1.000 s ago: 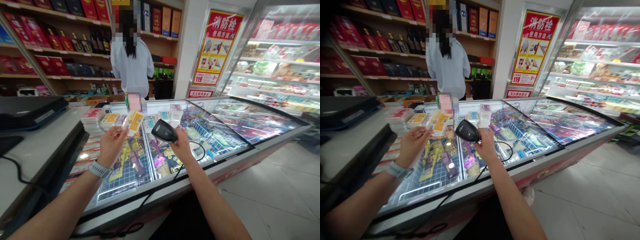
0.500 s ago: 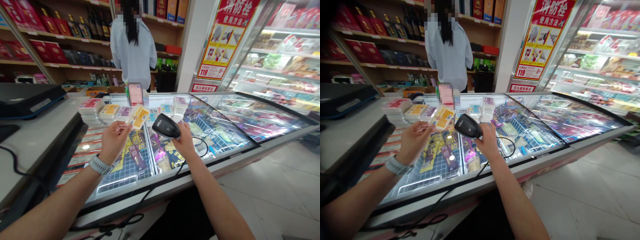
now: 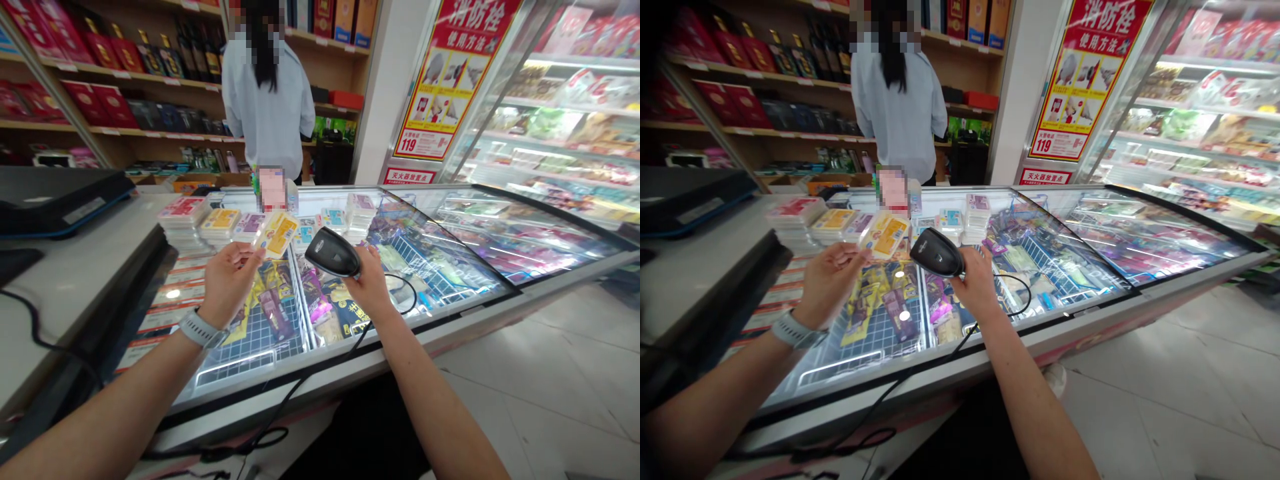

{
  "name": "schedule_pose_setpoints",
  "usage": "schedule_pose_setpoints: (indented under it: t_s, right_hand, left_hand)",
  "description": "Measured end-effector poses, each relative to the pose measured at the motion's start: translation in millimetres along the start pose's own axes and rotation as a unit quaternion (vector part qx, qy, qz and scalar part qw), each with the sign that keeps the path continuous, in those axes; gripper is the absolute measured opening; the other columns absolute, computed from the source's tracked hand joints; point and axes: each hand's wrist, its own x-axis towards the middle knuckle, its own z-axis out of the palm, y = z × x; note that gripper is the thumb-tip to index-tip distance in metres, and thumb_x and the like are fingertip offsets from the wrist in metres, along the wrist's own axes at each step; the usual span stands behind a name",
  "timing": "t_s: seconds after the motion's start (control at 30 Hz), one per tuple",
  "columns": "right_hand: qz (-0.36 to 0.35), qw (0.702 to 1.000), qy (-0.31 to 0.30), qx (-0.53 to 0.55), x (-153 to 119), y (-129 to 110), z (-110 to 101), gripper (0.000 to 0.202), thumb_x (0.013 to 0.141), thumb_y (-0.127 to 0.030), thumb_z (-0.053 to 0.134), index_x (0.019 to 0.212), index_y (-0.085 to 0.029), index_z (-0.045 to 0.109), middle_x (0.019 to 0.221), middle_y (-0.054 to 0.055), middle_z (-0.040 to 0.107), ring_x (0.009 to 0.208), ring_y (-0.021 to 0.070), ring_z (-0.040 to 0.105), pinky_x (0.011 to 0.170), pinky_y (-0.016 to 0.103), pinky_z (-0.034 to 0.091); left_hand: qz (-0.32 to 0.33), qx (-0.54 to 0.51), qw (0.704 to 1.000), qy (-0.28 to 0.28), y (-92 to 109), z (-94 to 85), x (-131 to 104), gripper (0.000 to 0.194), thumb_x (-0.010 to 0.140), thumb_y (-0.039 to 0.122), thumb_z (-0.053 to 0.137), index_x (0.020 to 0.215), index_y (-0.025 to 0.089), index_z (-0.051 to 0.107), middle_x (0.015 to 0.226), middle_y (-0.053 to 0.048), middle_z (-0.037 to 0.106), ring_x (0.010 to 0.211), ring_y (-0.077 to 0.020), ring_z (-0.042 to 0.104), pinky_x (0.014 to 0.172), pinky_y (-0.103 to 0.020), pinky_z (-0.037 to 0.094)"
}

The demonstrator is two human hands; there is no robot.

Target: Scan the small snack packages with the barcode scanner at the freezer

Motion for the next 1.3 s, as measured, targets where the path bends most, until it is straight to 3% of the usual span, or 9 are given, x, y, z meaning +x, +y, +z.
schedule_pose_setpoints:
  t_s: [0.17,0.3,0.5,0.8,1.0,1.13,1.3]
  right_hand:
    - [0.005,1.0,-0.007,-0.002,0.5,-1.8,-1.6,0.017,0.089,-0.029,0.054,0.104,-0.021,0.059,0.098,0.007,0.067,0.096,0.0264,0.06,0.106,0.048,0.033]
    - [0.0,1.0,0.001,-0.001,-0.1,-1.1,-0.9,0.018,0.088,-0.028,0.057,0.105,-0.021,0.057,0.099,0.007,0.067,0.097,0.0266,0.061,0.108,0.049,0.03]
    - [0.0,1.0,0.001,-0.003,-0.5,-1.3,-0.7,0.016,0.086,-0.026,0.056,0.102,-0.022,0.057,0.098,0.007,0.066,0.095,0.026,0.06,0.108,0.048,0.031]
    - [-0.007,1.0,0.006,-0.008,-0.9,0.8,1.6,0.014,0.088,-0.027,0.055,0.102,-0.022,0.057,0.098,0.008,0.067,0.095,0.0261,0.06,0.108,0.049,0.031]
    - [-0.003,1.0,0.01,-0.001,-0.5,1.4,1.0,0.012,0.087,-0.026,0.056,0.098,-0.022,0.056,0.097,0.007,0.066,0.094,0.0255,0.06,0.107,0.048,0.032]
    - [0.003,0.999,0.04,-0.001,0.7,-0.3,-1.7,0.013,0.087,-0.026,0.056,0.099,-0.021,0.057,0.094,0.007,0.065,0.094,0.0253,0.059,0.105,0.047,0.035]
    - [0.026,0.993,0.115,0.008,2.4,-1.8,-8.8,0.014,0.088,-0.029,0.058,0.099,-0.021,0.058,0.092,0.007,0.064,0.092,0.0249,0.058,0.096,0.043,0.042]
  left_hand:
    - [-0.092,-0.071,0.993,0.03,13.0,-10.6,10.4,0.035,0.069,0.045,0.079,0.081,0.018,0.061,0.076,-0.002,0.067,0.065,-0.0094,0.058,0.053,-0.019,0.038]
    - [-0.124,-0.104,0.984,0.077,16.4,-32.4,30.9,0.031,0.075,0.041,0.076,0.08,0.014,0.061,0.078,-0.002,0.066,0.061,-0.0051,0.052,0.052,-0.018,0.034]
    - [-0.164,-0.115,0.973,0.118,2.0,-54.8,54.5,0.023,0.083,0.032,0.071,0.081,0.012,0.059,0.075,-0.001,0.065,0.061,-0.0049,0.051,0.055,-0.019,0.039]
    - [-0.191,-0.081,0.969,0.137,-10.0,-57.8,66.1,0.027,0.086,0.036,0.069,0.08,0.013,0.057,0.065,0.002,0.062,0.059,-0.0061,0.051,0.055,-0.02,0.04]
    - [-0.16,-0.031,0.975,0.152,-3.6,-52.8,60.1,0.049,0.082,0.059,0.065,0.064,0.017,0.047,0.05,0.005,0.049,0.049,-0.0063,0.043,0.046,-0.02,0.033]
    - [-0.112,-0.013,0.988,0.106,6.3,-35.9,42.6,0.052,0.082,0.065,0.061,0.065,0.017,0.051,0.054,0.004,0.053,0.051,-0.0065,0.048,0.05,-0.02,0.038]
    - [-0.106,0.024,0.993,-0.055,15.2,1.7,20.8,0.053,0.072,0.069,0.067,0.074,0.016,0.062,0.067,-0.002,0.065,0.057,-0.0101,0.055,0.048,-0.021,0.032]
